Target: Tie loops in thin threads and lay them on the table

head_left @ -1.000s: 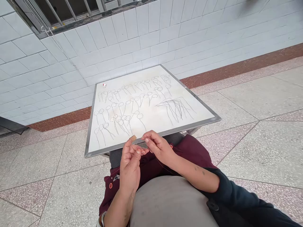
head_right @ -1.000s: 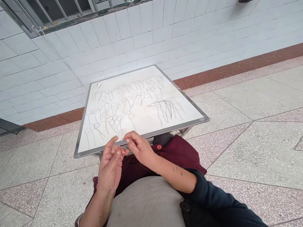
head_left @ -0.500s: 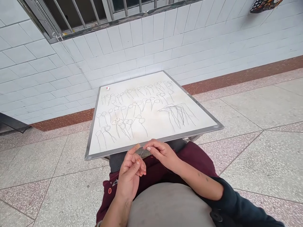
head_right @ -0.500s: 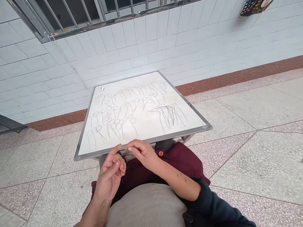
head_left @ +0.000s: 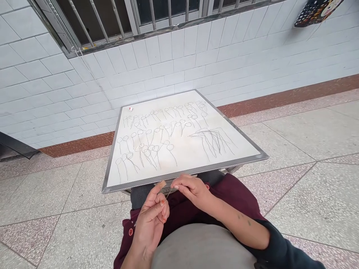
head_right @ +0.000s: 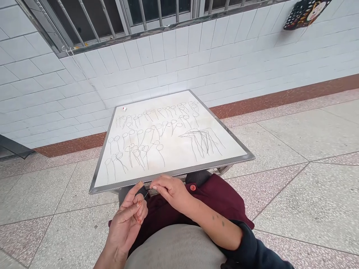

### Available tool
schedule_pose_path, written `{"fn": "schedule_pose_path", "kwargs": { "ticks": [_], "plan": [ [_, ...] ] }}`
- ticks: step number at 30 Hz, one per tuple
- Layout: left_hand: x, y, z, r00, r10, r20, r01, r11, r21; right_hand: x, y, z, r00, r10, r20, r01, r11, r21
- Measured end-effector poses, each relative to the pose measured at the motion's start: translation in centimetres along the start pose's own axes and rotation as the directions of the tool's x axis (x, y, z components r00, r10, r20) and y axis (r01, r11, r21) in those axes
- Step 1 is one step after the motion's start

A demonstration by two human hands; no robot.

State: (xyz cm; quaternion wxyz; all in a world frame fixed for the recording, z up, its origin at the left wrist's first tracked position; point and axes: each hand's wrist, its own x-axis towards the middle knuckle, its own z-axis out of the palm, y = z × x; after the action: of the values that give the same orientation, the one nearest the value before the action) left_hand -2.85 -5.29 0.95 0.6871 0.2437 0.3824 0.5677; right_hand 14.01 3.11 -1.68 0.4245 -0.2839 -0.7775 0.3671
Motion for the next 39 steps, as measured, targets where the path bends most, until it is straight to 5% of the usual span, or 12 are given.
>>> {"fn": "schedule_pose_path", "kwargs": {
  "ticks": [7, 13, 16, 21, 27, 34, 39],
  "plan": [
    [-1.4, -0.1, -1.4, 0.998, -0.046, -0.041, 0.047, 0.999, 0.027, -0.2, 0.9, -0.2, 0.989, -0.096, 0.112, 0.106, 0.99, -0.092],
    [-2.2, 1.9, -3.3, 0.974, 0.076, -0.215, -0.064, 0.996, 0.062, 0.4, 1.4, -2.7, 0.986, 0.013, -0.167, -0.049, 0.976, -0.213],
    [-1.6, 3.0, -3.1, 0.955, 0.134, -0.265, -0.087, 0.979, 0.183, 0.6, 0.4, -3.0, 0.987, -0.031, -0.156, 0.0, 0.981, -0.196],
    [0.6, 3.1, -0.6, 0.993, 0.041, -0.107, 0.008, 0.909, 0.417, 0.6, -1.0, -1.6, 0.99, -0.126, -0.07, 0.11, 0.973, -0.201],
    [2.0, 2.0, 1.9, 0.995, -0.077, 0.063, 0.048, 0.925, 0.378, 0.0, -0.6, -1.0, 0.97, -0.242, 0.033, 0.241, 0.923, -0.3],
    [1.8, 1.4, 0.6, 0.981, -0.154, 0.114, 0.124, 0.963, 0.239, -0.6, -0.7, -1.1, 0.949, -0.256, 0.185, 0.299, 0.918, -0.261],
    [1.1, 1.6, -0.2, 0.984, -0.153, 0.094, 0.12, 0.951, 0.284, -0.9, -0.5, -0.7, 0.948, -0.28, 0.152, 0.316, 0.888, -0.333]
  ]
}}
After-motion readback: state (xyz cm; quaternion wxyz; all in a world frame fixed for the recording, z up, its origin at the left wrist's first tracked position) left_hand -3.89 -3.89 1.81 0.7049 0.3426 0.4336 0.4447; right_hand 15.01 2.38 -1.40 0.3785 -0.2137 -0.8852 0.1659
